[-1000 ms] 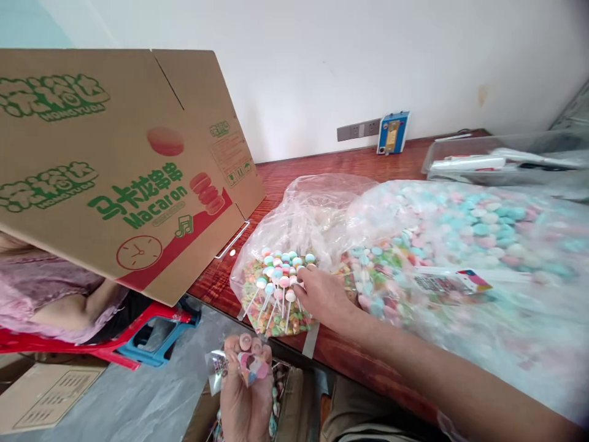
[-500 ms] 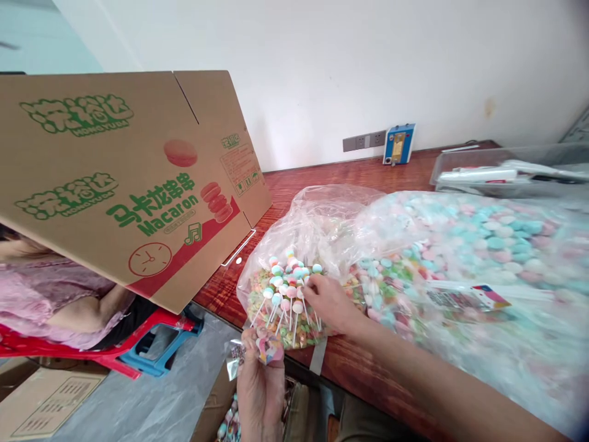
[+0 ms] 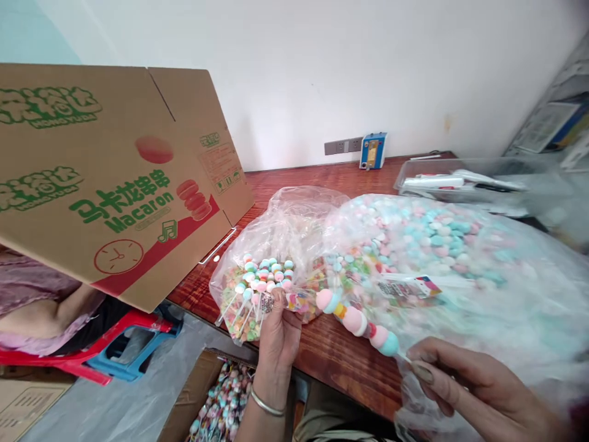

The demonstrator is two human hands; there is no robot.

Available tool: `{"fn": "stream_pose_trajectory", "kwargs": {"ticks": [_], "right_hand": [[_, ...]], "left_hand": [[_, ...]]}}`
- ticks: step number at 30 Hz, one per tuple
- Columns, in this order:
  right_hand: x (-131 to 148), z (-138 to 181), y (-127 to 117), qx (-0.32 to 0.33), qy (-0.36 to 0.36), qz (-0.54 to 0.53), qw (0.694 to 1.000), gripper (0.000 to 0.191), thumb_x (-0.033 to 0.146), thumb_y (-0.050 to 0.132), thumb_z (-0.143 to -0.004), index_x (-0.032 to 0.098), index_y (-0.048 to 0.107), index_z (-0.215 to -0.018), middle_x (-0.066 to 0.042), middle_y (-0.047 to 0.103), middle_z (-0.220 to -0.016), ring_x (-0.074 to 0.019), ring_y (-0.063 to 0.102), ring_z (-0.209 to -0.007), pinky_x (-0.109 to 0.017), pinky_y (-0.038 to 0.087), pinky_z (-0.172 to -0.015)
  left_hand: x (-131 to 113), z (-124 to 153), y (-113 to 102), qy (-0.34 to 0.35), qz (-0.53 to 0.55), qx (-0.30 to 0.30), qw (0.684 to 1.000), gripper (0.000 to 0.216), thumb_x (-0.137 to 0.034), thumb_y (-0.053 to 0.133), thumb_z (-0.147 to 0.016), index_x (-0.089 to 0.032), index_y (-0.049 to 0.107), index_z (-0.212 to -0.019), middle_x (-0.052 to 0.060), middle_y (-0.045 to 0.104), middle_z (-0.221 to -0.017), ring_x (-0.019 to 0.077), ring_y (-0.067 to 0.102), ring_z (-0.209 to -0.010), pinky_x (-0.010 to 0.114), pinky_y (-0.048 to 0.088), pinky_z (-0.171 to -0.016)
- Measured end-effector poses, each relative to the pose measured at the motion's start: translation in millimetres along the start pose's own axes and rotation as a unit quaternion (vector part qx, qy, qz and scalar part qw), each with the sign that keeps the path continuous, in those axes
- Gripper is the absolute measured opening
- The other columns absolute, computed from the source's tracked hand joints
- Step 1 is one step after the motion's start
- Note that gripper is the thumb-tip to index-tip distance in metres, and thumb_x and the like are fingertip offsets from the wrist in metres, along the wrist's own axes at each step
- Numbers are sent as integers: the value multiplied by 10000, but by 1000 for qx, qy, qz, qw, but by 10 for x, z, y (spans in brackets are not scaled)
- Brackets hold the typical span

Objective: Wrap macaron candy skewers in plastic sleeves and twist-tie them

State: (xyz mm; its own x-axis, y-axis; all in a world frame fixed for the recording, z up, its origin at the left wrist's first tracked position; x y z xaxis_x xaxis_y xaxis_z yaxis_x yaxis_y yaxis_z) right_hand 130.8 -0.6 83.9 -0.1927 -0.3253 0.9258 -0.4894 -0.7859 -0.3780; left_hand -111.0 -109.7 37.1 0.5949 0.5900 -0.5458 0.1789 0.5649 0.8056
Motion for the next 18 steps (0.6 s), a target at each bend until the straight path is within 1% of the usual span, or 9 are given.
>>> {"fn": "stream_pose_trajectory", "kwargs": {"ticks": [4,6,8,10,13,18], "right_hand": [[-163,233,-79,4,28,-1,1000,318,464,498,-932,229,662,-795,-29,635,-701,-176,590,-646,-236,470,-557],[-194,300,-115,8,27,4,1000,315,459,480,-941,230,660,-819,-32,648,-724,-183,605,-672,-243,481,-588],[-208,352,-158,9,23,13,1000,325,458,463,-946,229,655,-819,-33,655,-725,-187,611,-671,-247,487,-596],[-218,399,-204,9,22,27,999,337,461,451,-947,228,654,-812,-36,664,-722,-190,620,-666,-248,491,-590],[-224,470,-266,7,23,41,999,343,472,461,-936,231,658,-791,-36,669,-697,-191,624,-639,-248,488,-566],[-177,550,-340,-16,28,37,999,335,461,491,-915,236,681,-754,-28,663,-653,-183,609,-583,-240,472,-520]], "left_hand": [[200,55,160,-4,-32,30,999,209,-227,824,-685,-177,645,-782,-37,670,-755,102,648,-694,221,553,-665],[255,84,237,1,-61,50,997,221,-240,833,-673,-177,647,-775,-34,664,-755,105,642,-710,227,544,-693],[282,110,312,14,-97,78,992,211,-259,822,-688,-172,644,-758,-25,653,-745,101,624,-697,215,525,-684],[294,131,384,29,-130,114,984,218,-292,809,-705,-167,633,-736,-15,641,-731,95,598,-668,206,503,-664],[302,157,478,52,-180,163,969,237,-328,796,-716,-164,625,-710,4,637,-721,107,586,-677,212,482,-664],[315,192,612,81,-258,216,938,228,-346,787,-718,-163,654,-692,32,656,-717,127,587,-679,216,458,-634]]}}
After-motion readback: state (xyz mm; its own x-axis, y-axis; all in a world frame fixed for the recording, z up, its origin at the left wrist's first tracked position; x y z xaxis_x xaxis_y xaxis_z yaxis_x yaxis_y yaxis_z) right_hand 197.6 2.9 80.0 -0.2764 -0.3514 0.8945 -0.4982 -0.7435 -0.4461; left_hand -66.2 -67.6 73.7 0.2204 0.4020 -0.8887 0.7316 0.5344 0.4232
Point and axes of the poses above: each hand's wrist, its own z-axis away from the middle knuckle, its own y-axis out of the palm, x = y × z, the point moved 5 cm from there along -z, towards the middle knuckle
